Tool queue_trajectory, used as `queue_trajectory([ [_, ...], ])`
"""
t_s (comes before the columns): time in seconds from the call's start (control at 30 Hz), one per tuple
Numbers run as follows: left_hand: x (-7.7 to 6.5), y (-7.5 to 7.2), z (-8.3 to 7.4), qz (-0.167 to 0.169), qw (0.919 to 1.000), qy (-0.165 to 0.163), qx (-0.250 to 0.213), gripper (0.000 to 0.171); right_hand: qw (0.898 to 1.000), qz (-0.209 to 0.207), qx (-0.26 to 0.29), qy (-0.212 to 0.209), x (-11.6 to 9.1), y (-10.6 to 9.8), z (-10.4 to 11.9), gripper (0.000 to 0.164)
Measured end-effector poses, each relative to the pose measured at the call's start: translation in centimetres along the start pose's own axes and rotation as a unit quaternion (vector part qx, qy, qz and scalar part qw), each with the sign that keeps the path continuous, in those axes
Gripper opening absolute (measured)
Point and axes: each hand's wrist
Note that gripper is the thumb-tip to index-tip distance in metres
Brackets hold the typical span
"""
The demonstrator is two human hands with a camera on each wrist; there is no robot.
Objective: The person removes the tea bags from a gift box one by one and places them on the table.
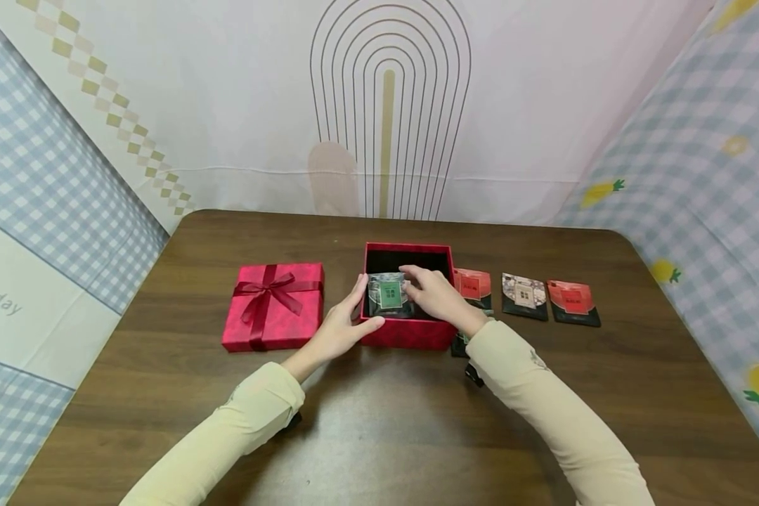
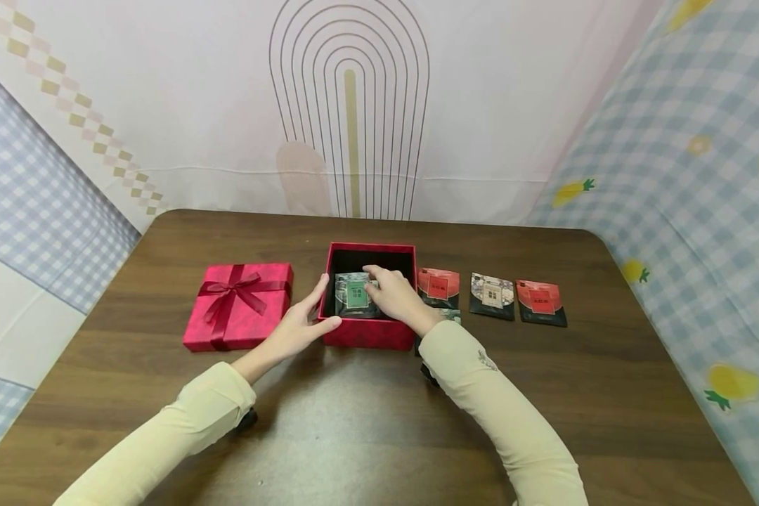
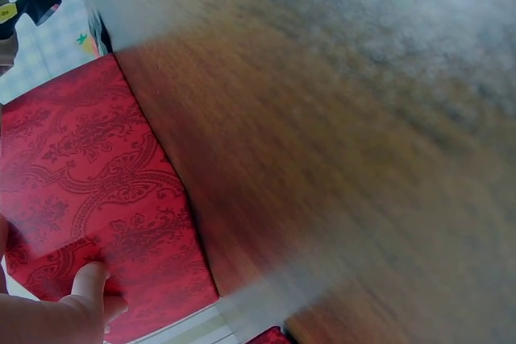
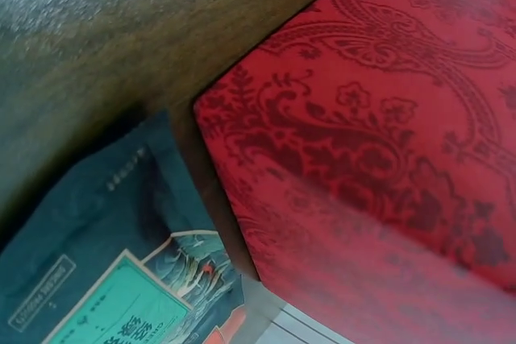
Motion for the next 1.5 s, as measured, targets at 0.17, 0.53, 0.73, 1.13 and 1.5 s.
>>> queue_trajectory([
  [0.17, -0.5, -0.4, -1.7, 0.003, 1.0, 0.001, 0.005, 0.078, 0.998, 0.021, -0.046, 0.027, 0.4, 0.3, 0.0, 0.044],
  [0.53, -1.0, -0.6, -3.2, 0.005, 0.9999, -0.009, 0.008, 0.076, 0.984, 0.116, -0.101, 0.089, 0.9, 0.6, 0.0, 0.053],
  [0.73, 0.0, -0.1, -0.3, -0.003, 0.9999, 0.004, 0.01, 0.079, 0.975, 0.167, -0.087, 0.12, 1.1, 0.4, 0.0, 0.059],
  [1.13, 0.0, 0.0, 0.0, 0.001, 0.9999, -0.001, 0.014, 0.08, 0.977, 0.172, -0.071, 0.104, 1.1, 0.5, -0.1, 0.057],
  [1.5, -0.1, 0.0, 0.0, -0.002, 0.9998, 0.006, 0.02, 0.08, 0.993, 0.095, -0.05, 0.051, 0.9, 0.5, -0.3, 0.051],
])
Point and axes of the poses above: each hand's wrist, its own x-axis towards the middle knuckle, its own y-axis out of the palm, z = x × y, and after that the axes turned 5 degrees about z, right-handed
